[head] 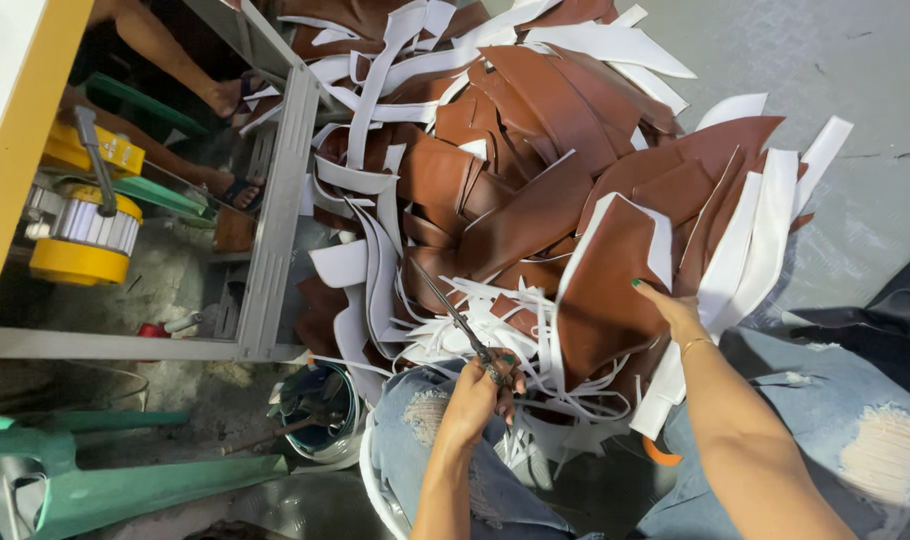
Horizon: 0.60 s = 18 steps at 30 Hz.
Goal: The person uses shears to trim the edges of brown leather pieces, following a white paper template attached to the material. They handle the leather with both hands, rotating it to cut along the marked lines and remove excess material.
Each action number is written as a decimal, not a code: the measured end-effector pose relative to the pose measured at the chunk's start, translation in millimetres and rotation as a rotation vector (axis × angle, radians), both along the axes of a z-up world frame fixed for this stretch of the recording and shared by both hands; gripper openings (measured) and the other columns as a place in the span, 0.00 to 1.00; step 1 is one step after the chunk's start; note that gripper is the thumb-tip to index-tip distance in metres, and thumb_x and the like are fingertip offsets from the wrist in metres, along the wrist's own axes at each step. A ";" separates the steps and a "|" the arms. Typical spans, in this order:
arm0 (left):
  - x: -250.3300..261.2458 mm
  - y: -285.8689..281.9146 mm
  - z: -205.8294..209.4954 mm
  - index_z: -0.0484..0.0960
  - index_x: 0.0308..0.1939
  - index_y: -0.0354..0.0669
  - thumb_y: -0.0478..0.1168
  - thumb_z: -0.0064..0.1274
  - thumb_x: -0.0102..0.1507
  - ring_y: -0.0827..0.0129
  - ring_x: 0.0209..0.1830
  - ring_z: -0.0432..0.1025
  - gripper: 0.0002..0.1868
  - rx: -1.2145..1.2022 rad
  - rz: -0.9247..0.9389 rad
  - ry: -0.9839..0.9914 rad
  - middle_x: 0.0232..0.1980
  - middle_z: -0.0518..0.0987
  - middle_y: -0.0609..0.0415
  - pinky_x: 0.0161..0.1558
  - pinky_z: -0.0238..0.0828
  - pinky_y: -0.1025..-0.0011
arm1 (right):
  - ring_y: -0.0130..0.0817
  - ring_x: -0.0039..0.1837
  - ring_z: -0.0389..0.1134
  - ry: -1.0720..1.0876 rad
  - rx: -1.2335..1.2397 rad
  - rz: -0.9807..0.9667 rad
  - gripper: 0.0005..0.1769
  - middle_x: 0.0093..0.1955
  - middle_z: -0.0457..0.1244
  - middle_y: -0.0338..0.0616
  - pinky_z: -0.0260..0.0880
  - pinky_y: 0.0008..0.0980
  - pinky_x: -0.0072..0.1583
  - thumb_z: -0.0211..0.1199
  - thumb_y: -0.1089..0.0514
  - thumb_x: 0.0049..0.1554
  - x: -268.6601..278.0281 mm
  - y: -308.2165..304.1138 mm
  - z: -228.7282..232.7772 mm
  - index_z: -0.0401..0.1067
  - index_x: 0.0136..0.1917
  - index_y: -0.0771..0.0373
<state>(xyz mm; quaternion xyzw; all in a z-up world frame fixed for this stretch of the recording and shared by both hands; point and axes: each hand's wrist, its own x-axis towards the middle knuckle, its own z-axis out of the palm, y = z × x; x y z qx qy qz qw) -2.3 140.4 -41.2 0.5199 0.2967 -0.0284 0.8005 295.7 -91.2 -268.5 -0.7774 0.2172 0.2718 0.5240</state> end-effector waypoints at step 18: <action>-75.3 -62.5 52.4 0.73 0.56 0.33 0.42 0.50 0.70 0.73 0.49 0.72 0.16 -0.071 -0.836 -0.537 0.46 0.79 0.52 0.58 0.69 0.74 | 0.36 0.71 0.66 -0.397 0.941 0.422 0.32 0.71 0.63 0.44 0.68 0.40 0.68 0.61 0.68 0.58 -13.4 21.4 336.8 0.64 0.75 0.64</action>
